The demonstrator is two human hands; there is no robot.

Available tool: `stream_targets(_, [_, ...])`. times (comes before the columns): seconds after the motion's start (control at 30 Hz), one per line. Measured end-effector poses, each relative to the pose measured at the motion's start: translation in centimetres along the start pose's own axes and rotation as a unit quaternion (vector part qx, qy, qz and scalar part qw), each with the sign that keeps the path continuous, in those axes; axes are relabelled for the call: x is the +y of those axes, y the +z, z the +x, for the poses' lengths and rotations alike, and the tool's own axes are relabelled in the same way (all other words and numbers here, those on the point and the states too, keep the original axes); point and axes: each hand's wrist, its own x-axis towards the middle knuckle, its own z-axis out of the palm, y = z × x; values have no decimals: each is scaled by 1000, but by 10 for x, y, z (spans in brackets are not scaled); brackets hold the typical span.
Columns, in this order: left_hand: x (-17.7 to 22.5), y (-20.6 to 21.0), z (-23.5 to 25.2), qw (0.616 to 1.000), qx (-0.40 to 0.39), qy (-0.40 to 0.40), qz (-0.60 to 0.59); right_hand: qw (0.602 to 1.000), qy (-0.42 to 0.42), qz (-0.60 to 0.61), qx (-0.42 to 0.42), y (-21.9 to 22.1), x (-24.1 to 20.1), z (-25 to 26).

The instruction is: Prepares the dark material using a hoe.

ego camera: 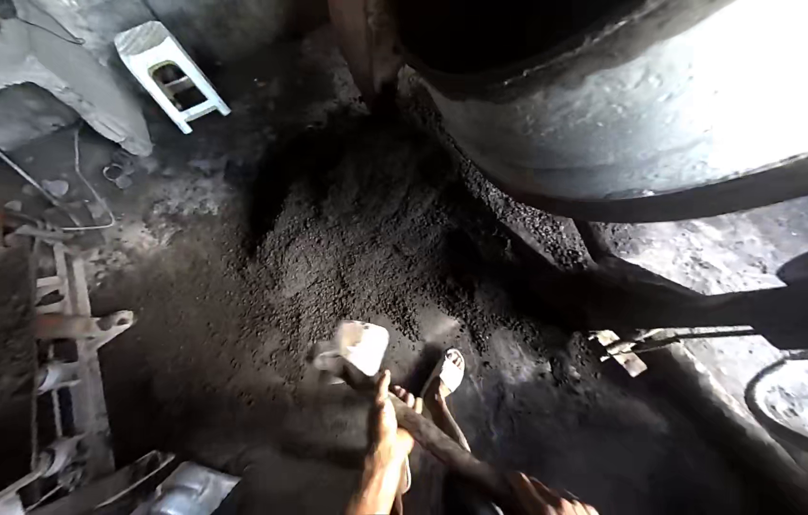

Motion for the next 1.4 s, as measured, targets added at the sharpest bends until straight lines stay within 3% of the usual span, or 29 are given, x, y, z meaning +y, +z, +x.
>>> stream_targets(0.07, [47, 12, -13, 994, 3, 98, -53, 999, -36, 17, 19, -5, -11, 40])
stream_targets(0.17, [134, 35, -39, 959, -49, 280, -3, 992, -103, 73, 28, 4, -52, 139])
stream_targets(0.27, [218, 68, -59, 863, -88, 491, 73, 976, -174, 131, -8, -25, -135, 246])
stream_targets(0.33, [269, 89, -47, 774, -80, 619, 108, 951, -248, 180, 40, -73, -195, 309])
stream_targets(0.4, [307, 102, -8, 708, -61, 689, 143, 915, -315, 224, 113, -103, -233, 372])
stream_targets(0.47, [327, 117, 53, 679, -51, 716, 150, 890, -336, 259, 168, -103, -242, 447])
stream_targets(0.53, [315, 131, 138, 692, -41, 708, 138, 902, -295, 267, 164, -68, -214, 528])
stream_targets(0.6, [269, 134, 255, 739, -31, 654, 159, 933, -187, 285, 116, 10, -154, 593])
stream_targets(0.63, [238, 123, 329, 788, -14, 588, 184, 944, -107, 301, 78, 59, -121, 611])
stream_targets(0.7, [169, 77, 480, 886, 22, 380, 265, 943, 66, 325, -3, 149, -79, 612])
stream_targets(0.77, [125, 30, 563, 924, 55, 219, 308, 940, 180, 285, -56, 196, -70, 600])
stream_targets(0.87, [115, 10, 546, 935, 79, 127, 321, 936, 210, 275, -66, 217, -88, 561])
stream_targets(1.0, [105, 9, 438, 945, 60, 125, 296, 925, 217, 306, -56, 222, -94, 487])
stream_targets(1.07, [110, 22, 378, 941, 41, 220, 252, 938, 161, 307, -2, 214, -83, 480])
stream_targets(1.17, [150, 67, 331, 873, -34, 450, 185, 943, -7, 316, 103, 161, -76, 528])
stream_targets(1.23, [181, 109, 352, 825, -30, 536, 178, 939, -71, 311, 129, 112, -71, 592])
stream_targets(1.3, [175, 139, 413, 824, -11, 532, 193, 942, -35, 318, 104, 98, -51, 638])
stream_targets(1.4, [93, 140, 534, 873, 24, 330, 359, 905, 155, 395, 16, 151, -12, 621])
